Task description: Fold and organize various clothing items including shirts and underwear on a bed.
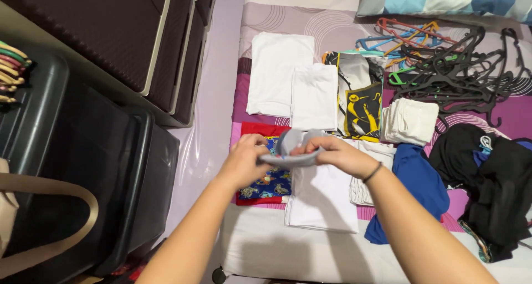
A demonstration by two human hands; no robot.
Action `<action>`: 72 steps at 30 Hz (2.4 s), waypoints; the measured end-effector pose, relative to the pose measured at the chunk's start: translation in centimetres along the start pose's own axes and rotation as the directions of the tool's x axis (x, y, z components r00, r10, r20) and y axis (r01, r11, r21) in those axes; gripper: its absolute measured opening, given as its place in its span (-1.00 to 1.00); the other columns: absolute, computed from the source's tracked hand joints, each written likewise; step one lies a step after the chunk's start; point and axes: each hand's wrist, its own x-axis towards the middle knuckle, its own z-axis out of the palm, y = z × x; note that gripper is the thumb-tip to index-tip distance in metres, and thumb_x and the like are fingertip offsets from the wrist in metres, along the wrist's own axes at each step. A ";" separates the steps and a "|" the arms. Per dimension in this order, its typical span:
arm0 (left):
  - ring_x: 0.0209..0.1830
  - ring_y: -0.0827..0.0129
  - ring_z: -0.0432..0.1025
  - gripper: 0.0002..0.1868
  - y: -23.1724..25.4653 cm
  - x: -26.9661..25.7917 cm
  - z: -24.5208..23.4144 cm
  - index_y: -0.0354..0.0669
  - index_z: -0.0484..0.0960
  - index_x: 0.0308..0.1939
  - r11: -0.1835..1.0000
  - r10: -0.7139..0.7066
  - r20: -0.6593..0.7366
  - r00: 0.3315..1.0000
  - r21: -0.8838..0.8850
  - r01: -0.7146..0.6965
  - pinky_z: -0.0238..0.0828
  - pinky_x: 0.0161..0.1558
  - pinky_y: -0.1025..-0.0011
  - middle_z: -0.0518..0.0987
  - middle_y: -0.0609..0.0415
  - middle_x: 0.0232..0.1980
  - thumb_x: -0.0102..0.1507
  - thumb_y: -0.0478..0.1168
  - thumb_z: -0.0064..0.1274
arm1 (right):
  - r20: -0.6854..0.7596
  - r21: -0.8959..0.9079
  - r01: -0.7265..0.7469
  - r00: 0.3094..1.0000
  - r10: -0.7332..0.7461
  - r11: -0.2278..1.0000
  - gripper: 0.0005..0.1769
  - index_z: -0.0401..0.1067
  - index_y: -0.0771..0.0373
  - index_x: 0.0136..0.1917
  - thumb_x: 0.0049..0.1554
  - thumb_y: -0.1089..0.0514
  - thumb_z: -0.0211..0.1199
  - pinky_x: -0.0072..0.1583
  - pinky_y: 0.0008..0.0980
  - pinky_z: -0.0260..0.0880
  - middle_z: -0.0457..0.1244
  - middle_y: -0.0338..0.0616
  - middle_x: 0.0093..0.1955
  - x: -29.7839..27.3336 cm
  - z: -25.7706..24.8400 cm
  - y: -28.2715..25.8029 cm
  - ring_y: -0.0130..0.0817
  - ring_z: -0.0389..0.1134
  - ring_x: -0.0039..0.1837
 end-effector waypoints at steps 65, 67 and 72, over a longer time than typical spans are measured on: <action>0.14 0.08 0.35 -0.72 -8.5 0.4 19.8 -0.07 0.62 -0.17 0.944 -0.303 -0.229 0.925 0.061 0.324 0.19 0.17 0.01 0.56 0.01 -0.04 0.14 -0.03 0.20 | -0.791 -0.498 -0.302 0.543 -0.282 0.813 -0.62 0.47 0.24 0.15 0.03 0.28 0.27 0.46 0.01 0.14 0.12 0.22 0.48 -2.6 2.4 33.0 0.21 0.14 0.45; 0.01 0.05 0.45 -0.82 -7.3 3.3 20.9 -0.10 0.67 -0.23 0.981 -0.193 -0.253 0.948 -0.037 0.190 0.30 0.11 0.06 0.64 0.01 -0.14 0.20 -0.10 0.15 | -0.936 -0.352 -0.508 0.201 -0.289 0.786 -0.58 0.46 0.27 0.18 0.02 0.32 0.27 0.52 0.00 0.13 0.16 0.24 0.41 -6.8 -2.0 37.1 0.18 0.16 0.48; -0.23 0.14 0.57 -0.82 -1.4 6.7 24.3 -0.18 0.66 -0.18 0.943 -0.195 -0.033 0.980 -0.280 0.179 0.48 -0.12 0.27 0.65 -0.07 -0.23 0.25 -0.18 0.06 | -0.960 0.135 -0.617 -0.276 -0.053 0.776 -0.28 0.28 0.43 0.32 -0.10 0.28 0.38 0.30 0.03 0.29 0.10 0.43 0.35 -18.0 -6.4 37.3 0.30 0.22 0.29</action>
